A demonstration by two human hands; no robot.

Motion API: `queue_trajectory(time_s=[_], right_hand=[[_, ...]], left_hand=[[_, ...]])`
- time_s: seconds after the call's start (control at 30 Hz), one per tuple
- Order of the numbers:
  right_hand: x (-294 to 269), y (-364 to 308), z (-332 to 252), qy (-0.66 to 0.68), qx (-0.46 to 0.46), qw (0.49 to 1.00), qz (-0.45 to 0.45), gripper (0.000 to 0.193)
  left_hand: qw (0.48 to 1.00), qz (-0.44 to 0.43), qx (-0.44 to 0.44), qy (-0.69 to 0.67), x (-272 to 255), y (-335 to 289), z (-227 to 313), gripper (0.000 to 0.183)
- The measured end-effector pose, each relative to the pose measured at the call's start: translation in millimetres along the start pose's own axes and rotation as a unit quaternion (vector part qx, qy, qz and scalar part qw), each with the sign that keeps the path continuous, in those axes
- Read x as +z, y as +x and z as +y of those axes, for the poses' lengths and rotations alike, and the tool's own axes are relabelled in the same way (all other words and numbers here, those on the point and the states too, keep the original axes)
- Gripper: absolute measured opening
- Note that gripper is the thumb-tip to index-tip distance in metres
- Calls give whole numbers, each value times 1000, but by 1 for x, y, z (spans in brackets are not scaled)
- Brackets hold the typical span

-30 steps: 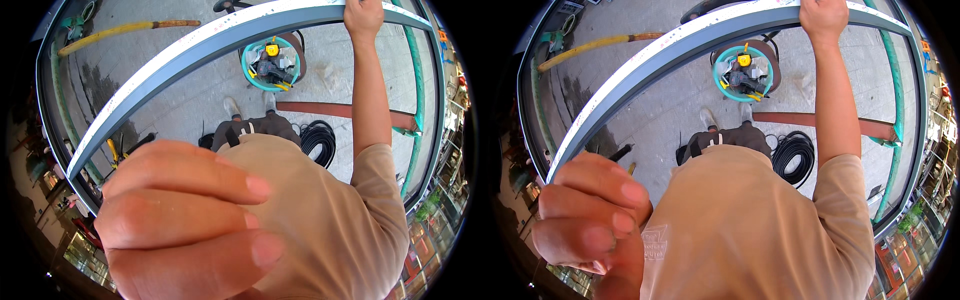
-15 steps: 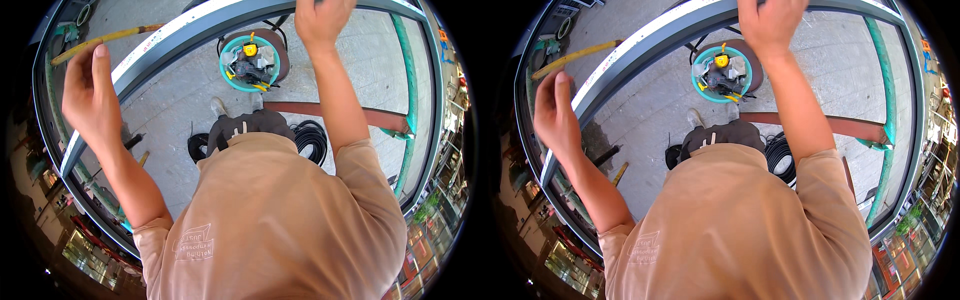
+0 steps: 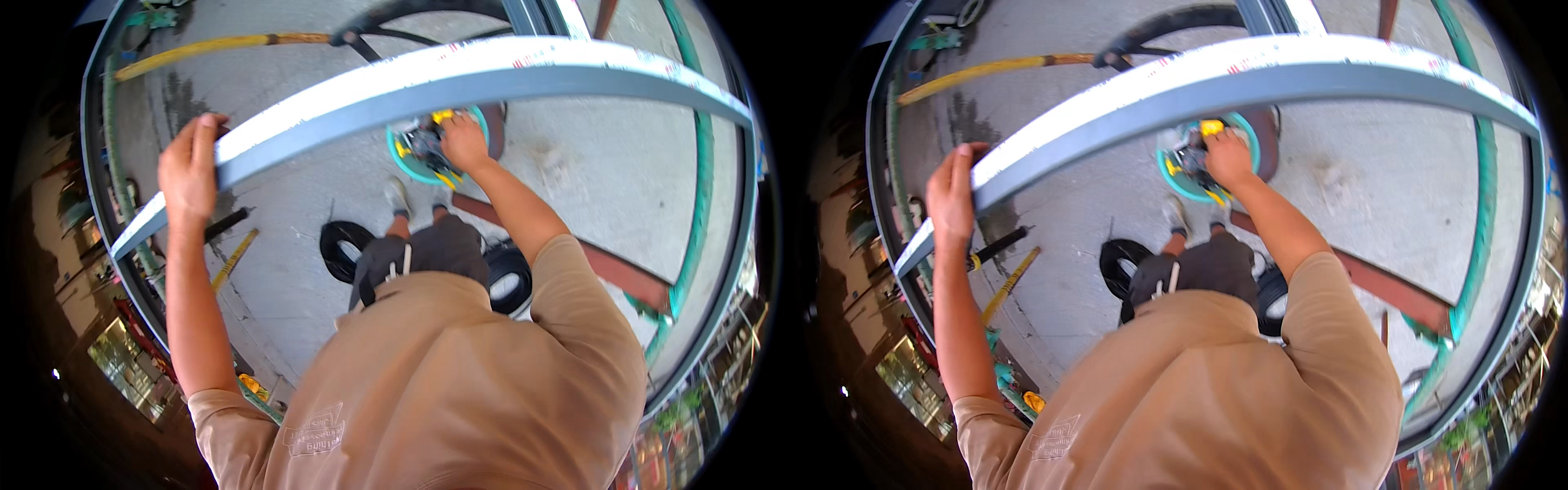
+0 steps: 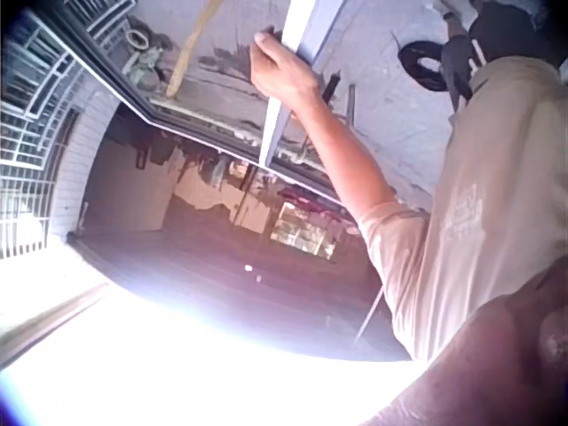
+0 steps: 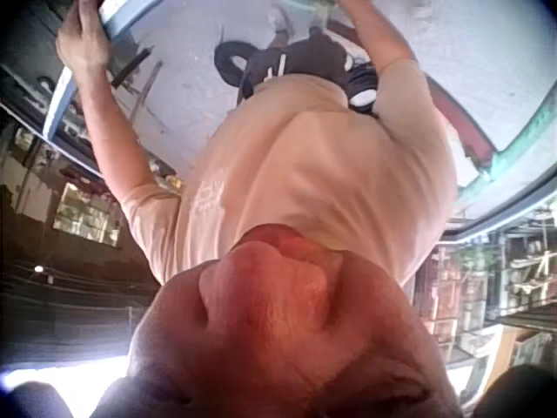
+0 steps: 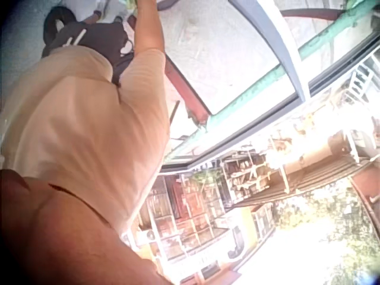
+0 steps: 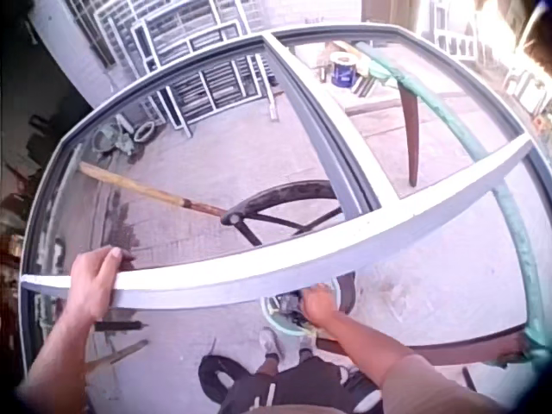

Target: The person measures and marks metal window frame components using a tape measure and a marker, then carries a beam to a miter saw station to measure it again.

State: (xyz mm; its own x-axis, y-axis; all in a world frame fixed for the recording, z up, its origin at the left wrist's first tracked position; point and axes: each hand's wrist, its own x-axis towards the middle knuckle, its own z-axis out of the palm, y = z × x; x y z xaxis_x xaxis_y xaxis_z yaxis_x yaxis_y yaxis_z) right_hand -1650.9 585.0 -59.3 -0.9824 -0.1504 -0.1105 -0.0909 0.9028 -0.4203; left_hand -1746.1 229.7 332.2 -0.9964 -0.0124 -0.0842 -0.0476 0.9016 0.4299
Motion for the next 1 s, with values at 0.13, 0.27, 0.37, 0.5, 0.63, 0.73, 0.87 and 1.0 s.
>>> queue_trajectory(time_s=[0.13, 0.27, 0.37, 0.5, 0.63, 0.73, 0.87, 1.0], right_hand=[[65, 49, 16, 133, 89, 984, -73, 54], [79, 91, 7, 45, 52, 987, -143, 55], [83, 109, 8, -25, 25, 983, -182, 55], [88, 127, 4, -87, -20, 974, -207, 56], [89, 129, 2, -126, -47, 967, -214, 57], [86, 116, 10, -148, -60, 964, -211, 57], [73, 101, 22, -149, -57, 971, -179, 58], [31, 90, 4, -89, -2, 986, -142, 58]], left_hand=[[999, 7, -40, 32, -13, -10, 20, 40], [996, -6, -32, 77, -13, -9, 11, 39], [996, -15, -28, 83, -9, -3, 16, 39], [996, -29, -35, 81, -11, -4, 18, 41], [996, -14, -24, 90, -10, -3, 16, 40], [996, -18, -40, 77, -14, -3, 16, 40], [998, 9, -12, 67, -11, -4, 14, 40], [998, -10, -27, 60, -11, -8, 12, 40]])
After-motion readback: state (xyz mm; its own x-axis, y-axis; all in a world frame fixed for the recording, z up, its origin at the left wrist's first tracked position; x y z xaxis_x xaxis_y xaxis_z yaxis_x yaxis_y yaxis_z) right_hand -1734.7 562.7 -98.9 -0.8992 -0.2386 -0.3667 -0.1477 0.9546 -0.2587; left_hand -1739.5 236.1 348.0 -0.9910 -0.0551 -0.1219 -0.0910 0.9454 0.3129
